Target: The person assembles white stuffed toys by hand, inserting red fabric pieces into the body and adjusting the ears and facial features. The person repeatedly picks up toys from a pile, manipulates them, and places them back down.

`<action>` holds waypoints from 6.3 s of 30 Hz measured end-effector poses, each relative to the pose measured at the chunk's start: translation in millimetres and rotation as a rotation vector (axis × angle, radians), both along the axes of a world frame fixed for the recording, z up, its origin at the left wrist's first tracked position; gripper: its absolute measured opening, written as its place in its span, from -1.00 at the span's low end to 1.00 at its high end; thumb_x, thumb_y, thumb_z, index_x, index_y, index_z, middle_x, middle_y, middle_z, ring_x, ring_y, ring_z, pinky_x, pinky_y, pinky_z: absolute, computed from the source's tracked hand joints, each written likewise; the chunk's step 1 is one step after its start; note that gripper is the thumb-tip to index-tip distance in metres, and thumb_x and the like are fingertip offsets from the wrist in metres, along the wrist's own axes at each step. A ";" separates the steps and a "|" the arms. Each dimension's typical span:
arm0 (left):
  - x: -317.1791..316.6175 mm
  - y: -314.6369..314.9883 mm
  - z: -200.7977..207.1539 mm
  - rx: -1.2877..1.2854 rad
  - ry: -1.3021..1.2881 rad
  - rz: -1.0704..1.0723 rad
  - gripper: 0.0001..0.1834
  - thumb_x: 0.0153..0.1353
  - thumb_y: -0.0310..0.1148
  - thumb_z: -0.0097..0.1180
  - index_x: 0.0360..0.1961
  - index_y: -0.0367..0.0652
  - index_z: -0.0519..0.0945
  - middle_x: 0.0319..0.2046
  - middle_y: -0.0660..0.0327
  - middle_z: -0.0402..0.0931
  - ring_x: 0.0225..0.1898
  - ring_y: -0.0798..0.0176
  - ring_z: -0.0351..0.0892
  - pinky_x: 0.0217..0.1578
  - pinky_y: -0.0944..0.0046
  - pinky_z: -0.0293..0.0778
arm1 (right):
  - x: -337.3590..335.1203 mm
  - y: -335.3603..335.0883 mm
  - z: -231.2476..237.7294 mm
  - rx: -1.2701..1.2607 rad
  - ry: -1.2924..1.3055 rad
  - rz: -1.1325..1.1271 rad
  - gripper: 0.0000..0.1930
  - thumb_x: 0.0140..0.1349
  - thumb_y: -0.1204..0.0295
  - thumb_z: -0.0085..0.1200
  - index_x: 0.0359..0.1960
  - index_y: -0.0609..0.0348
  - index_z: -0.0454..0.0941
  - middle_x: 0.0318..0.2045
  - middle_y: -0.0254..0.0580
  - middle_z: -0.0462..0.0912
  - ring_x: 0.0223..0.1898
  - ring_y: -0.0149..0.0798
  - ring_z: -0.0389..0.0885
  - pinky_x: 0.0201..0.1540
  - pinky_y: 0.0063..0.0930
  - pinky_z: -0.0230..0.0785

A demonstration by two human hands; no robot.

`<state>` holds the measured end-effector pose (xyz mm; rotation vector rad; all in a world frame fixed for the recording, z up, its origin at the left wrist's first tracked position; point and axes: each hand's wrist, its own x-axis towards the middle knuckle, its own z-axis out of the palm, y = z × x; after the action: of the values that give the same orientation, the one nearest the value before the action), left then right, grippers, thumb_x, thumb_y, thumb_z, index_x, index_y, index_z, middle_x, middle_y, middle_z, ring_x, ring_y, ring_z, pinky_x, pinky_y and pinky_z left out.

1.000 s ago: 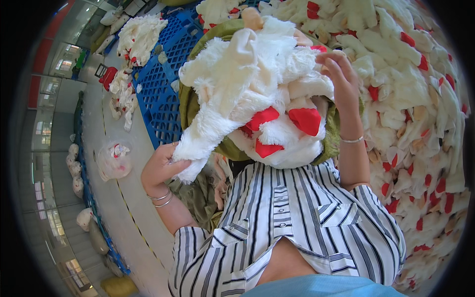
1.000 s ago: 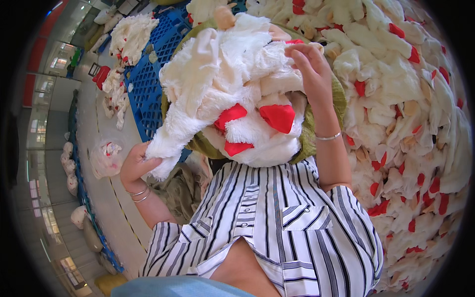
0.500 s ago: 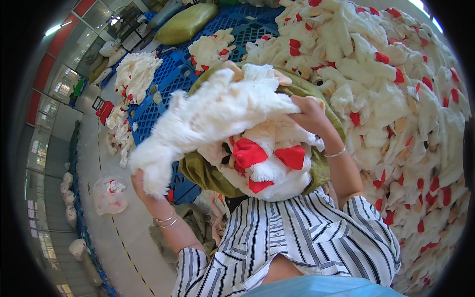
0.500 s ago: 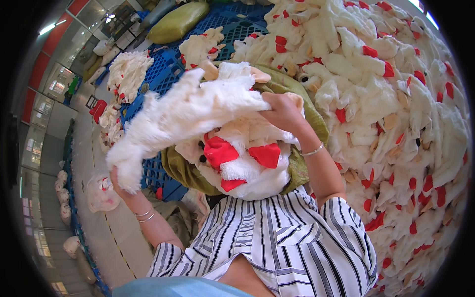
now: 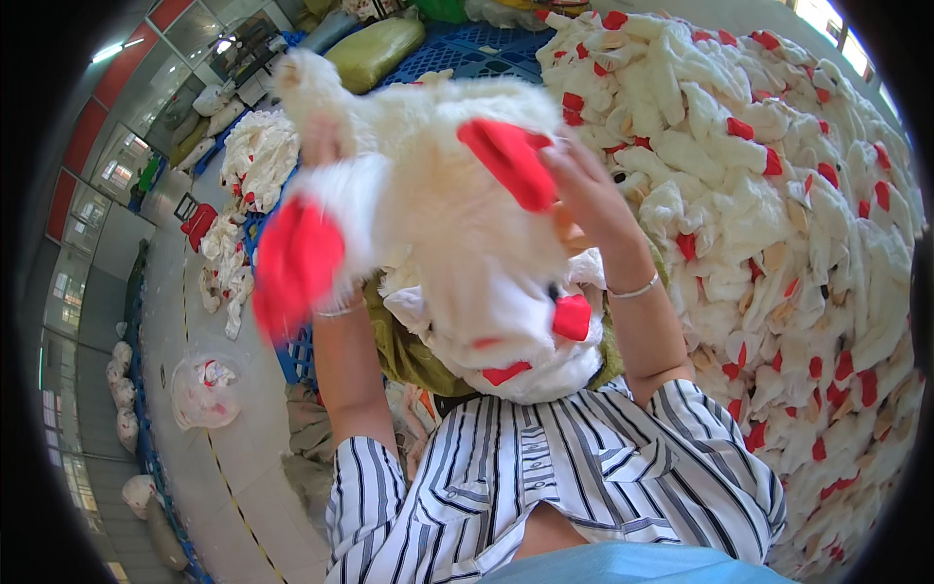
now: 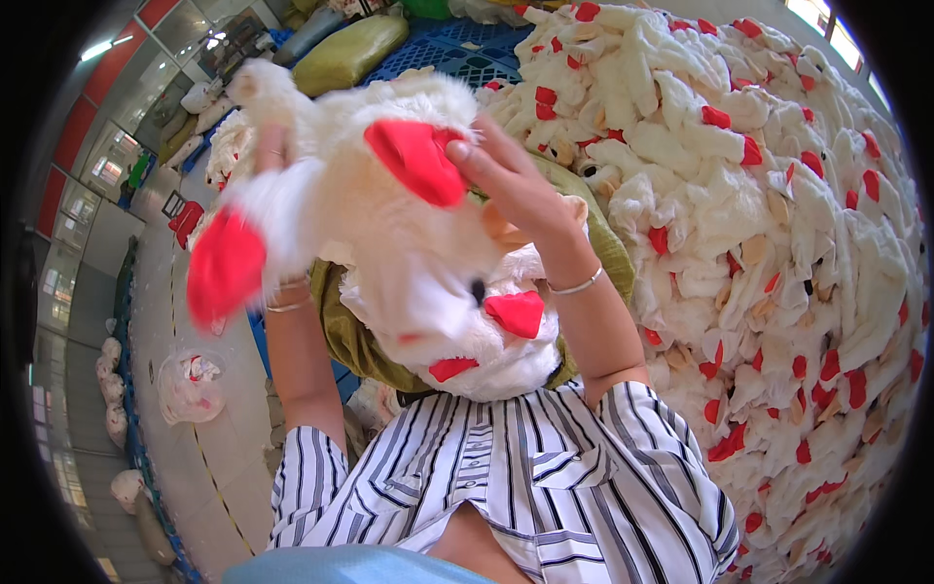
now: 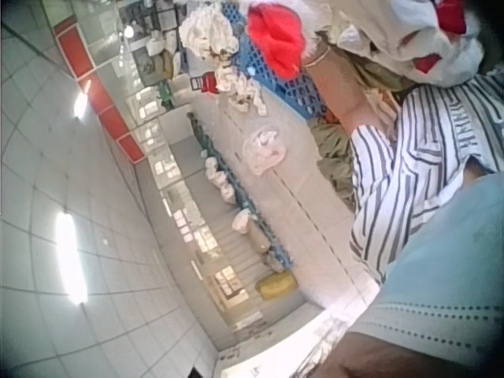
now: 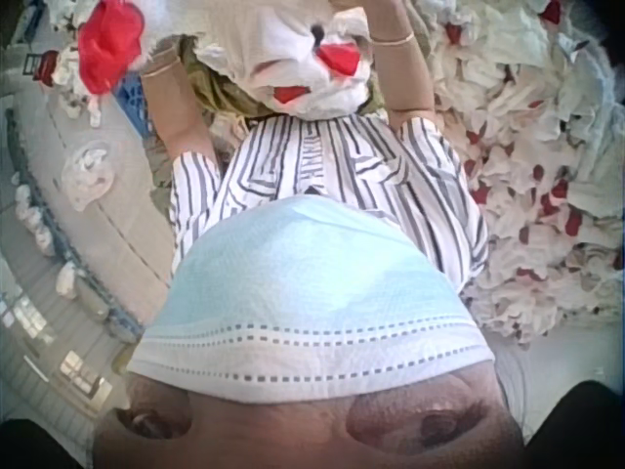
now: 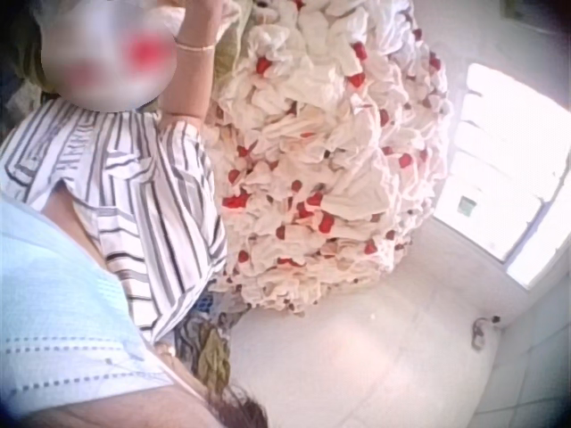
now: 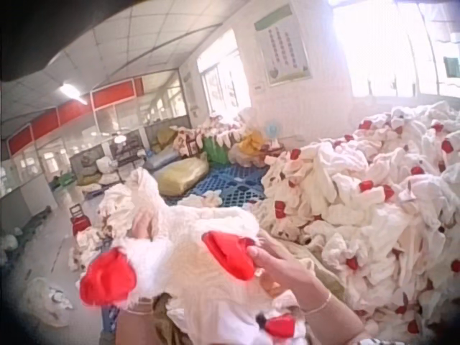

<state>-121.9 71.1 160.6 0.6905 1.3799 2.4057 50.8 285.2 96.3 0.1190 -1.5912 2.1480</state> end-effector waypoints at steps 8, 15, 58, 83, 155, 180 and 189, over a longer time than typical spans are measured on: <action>57.6 -39.2 -146.0 -0.589 0.186 -0.051 -0.66 0.31 -0.30 0.12 0.05 -0.20 0.51 -0.07 0.29 0.52 -0.05 0.44 0.46 -0.03 0.42 0.42 | 7.1 -5.9 -110.4 0.736 -0.491 0.048 -0.46 0.18 0.30 0.19 0.15 0.30 0.36 -0.06 -0.07 0.58 -0.01 -0.28 0.52 0.06 -0.43 0.37; 112.1 -52.5 -131.5 -0.845 0.578 0.078 -0.46 0.12 -0.26 0.30 0.09 -0.26 0.48 -0.12 0.05 0.54 -0.13 0.22 0.55 -0.06 0.29 0.46 | 4.2 -2.7 -113.7 0.839 -0.414 -0.053 -0.75 0.18 0.53 0.11 -0.09 0.27 0.52 -0.29 -0.30 0.62 -0.25 -0.43 0.50 -0.14 -0.46 0.39; 159.1 -124.8 -207.9 -0.349 -0.193 0.097 -0.58 0.37 -0.33 -0.03 0.18 -0.31 0.37 0.09 0.02 0.48 0.09 0.11 0.53 0.07 0.16 0.48 | -37.2 -54.7 -49.9 0.663 -0.017 -0.080 -0.59 0.24 0.24 0.20 0.01 0.28 0.52 -0.14 -0.19 0.65 -0.06 -0.35 0.59 0.05 -0.46 0.40; 129.5 -42.8 -134.2 -0.383 0.199 0.207 -0.78 0.34 -0.47 0.02 -0.04 -0.31 0.52 -0.18 0.22 0.59 -0.22 0.49 0.51 -0.16 0.48 0.44 | 64.7 6.3 -52.0 0.330 -0.091 0.133 -0.66 0.21 0.44 0.18 0.01 0.28 0.49 -0.21 -0.21 0.63 -0.20 -0.39 0.63 -0.26 -0.57 0.45; 148.5 5.0 -110.0 -0.922 0.442 -0.331 -0.71 0.30 -0.30 0.13 -0.09 -0.32 0.59 -0.29 0.23 0.63 -0.27 0.45 0.54 -0.17 0.39 0.46 | 33.8 9.7 -46.5 0.206 0.016 -0.524 -0.82 0.40 0.41 -0.03 -0.14 0.25 0.57 -0.39 -0.32 0.61 -0.39 -0.46 0.52 -0.29 -0.59 0.37; 128.9 9.7 -139.0 -0.517 0.025 -0.165 -0.66 0.37 -0.18 0.07 -0.27 -0.31 0.62 -0.42 0.36 0.57 -0.41 0.56 0.42 -0.43 0.44 0.39 | 67.8 -62.0 -42.6 0.838 -0.094 -0.150 -0.85 0.07 0.52 0.23 -0.34 0.26 0.54 -0.44 -0.13 0.48 -0.38 -0.11 0.53 -0.30 -0.36 0.40; 133.1 -13.9 -118.3 -0.568 -0.051 -0.555 -0.59 0.23 -0.23 0.25 0.02 -0.24 0.57 -0.22 0.32 0.64 -0.28 0.51 0.57 -0.29 0.44 0.50 | 73.1 -25.9 -21.4 0.823 -0.090 -0.435 -0.86 0.10 0.54 0.27 -0.41 0.26 0.52 -0.50 -0.25 0.51 -0.49 -0.35 0.46 -0.41 -0.51 0.33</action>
<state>11.2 57.2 42.2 0.7222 1.5027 1.5038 123.8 259.2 74.8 -0.0651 -2.2136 1.1038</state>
